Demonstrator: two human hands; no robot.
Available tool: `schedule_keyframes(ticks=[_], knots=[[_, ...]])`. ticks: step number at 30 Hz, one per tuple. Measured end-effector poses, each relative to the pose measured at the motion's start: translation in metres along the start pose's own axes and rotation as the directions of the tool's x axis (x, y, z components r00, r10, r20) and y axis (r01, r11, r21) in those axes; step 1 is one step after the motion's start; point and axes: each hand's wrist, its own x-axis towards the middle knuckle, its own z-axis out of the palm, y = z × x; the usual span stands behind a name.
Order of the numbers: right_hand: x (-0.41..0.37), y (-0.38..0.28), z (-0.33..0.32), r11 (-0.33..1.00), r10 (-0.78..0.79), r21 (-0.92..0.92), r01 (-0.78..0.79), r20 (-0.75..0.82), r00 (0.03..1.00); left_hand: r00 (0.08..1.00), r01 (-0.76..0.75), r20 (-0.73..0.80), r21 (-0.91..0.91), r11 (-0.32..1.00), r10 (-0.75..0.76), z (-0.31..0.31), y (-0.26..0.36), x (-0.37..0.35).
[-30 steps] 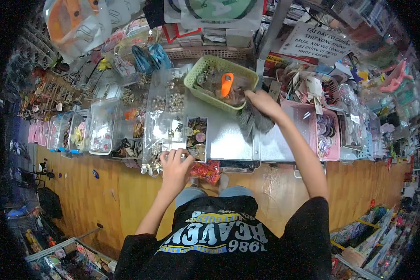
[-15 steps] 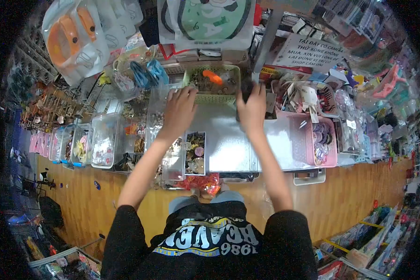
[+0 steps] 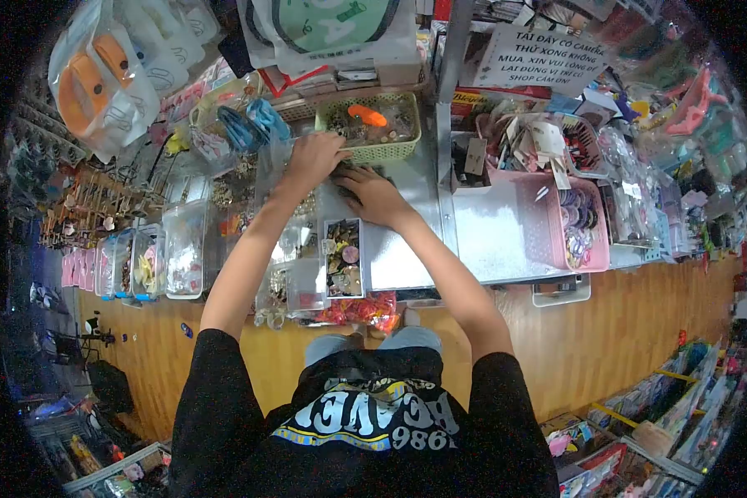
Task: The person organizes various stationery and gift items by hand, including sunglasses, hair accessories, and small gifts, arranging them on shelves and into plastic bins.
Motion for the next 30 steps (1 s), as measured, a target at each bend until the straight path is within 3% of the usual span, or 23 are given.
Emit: schedule_keyframes(ticks=[1,3,5,7,9,11,12,14,15,19,21,23,25,27,30], knots=[[0.004,-0.001,-0.001,0.997,-0.072,0.003,0.072,0.056,0.996,1.000,0.024,0.009,-0.008,1.000,-0.023,-0.001,0.001,0.000],[0.002,-0.003,-0.001,0.997,-0.073,0.026,0.072,0.044,0.996,0.998,0.058,0.024,-0.066,0.996,-0.056,-0.006,0.004,-0.006],[-0.006,0.004,-0.006,0.979,-0.046,0.204,0.022,0.114,0.992,0.995,0.094,0.035,-0.127,0.988,-0.090,-0.013,0.013,-0.017],[-0.019,-0.002,-0.030,0.975,-0.007,0.219,-0.032,0.175,0.985,0.999,0.003,-0.047,-0.096,0.995,-0.007,-0.043,0.050,-0.052],[-0.037,-0.002,-0.038,0.969,0.030,0.233,-0.087,0.238,0.971,0.929,-0.027,0.365,-0.088,0.996,0.058,-0.086,0.098,-0.095],[-0.058,0.001,-0.034,0.991,0.042,0.125,-0.056,0.114,0.993,0.891,-0.098,0.437,-0.072,0.993,0.120,-0.092,0.124,-0.137],[-0.070,-0.004,-0.032,0.993,0.077,0.089,-0.079,0.031,0.997,0.889,-0.097,0.442,-0.074,0.993,0.120,-0.082,0.124,-0.144],[-0.098,-0.017,-0.029,0.987,0.141,0.087,-0.137,-0.038,0.989,0.955,-0.117,0.289,0.150,0.982,0.069,-0.057,0.123,-0.158],[-0.111,-0.025,-0.028,0.978,0.201,0.082,-0.193,-0.112,0.973,0.955,-0.111,0.290,0.151,0.982,0.063,-0.059,0.123,-0.156],[-0.160,-0.068,-0.033,0.977,0.146,0.159,-0.144,-0.002,0.989,0.906,-0.032,0.424,0.046,0.998,0.009,-0.064,0.118,-0.134],[-0.169,-0.080,-0.043,0.958,0.076,0.272,-0.089,0.060,0.995,0.960,-0.066,0.276,0.104,0.992,0.035,-0.042,0.108,-0.133],[-0.177,-0.072,-0.042,0.938,0.071,0.335,-0.087,0.061,0.996,0.969,-0.050,0.246,0.092,0.994,0.025,-0.035,0.098,-0.119],[-0.183,-0.070,-0.051,0.914,0.071,0.395,-0.089,0.060,0.996,0.896,-0.001,0.441,0.132,0.991,-0.058,-0.036,0.090,-0.099],[-0.183,-0.073,-0.075,0.879,0.251,0.378,-0.289,0.149,0.957,0.886,0.036,0.456,0.109,0.993,-0.082,-0.036,0.080,-0.086],[-0.183,-0.056,-0.105,0.881,0.393,0.354,-0.315,-0.177,0.902,0.885,0.079,0.454,0.074,0.994,-0.104,-0.034,0.070,-0.077]])
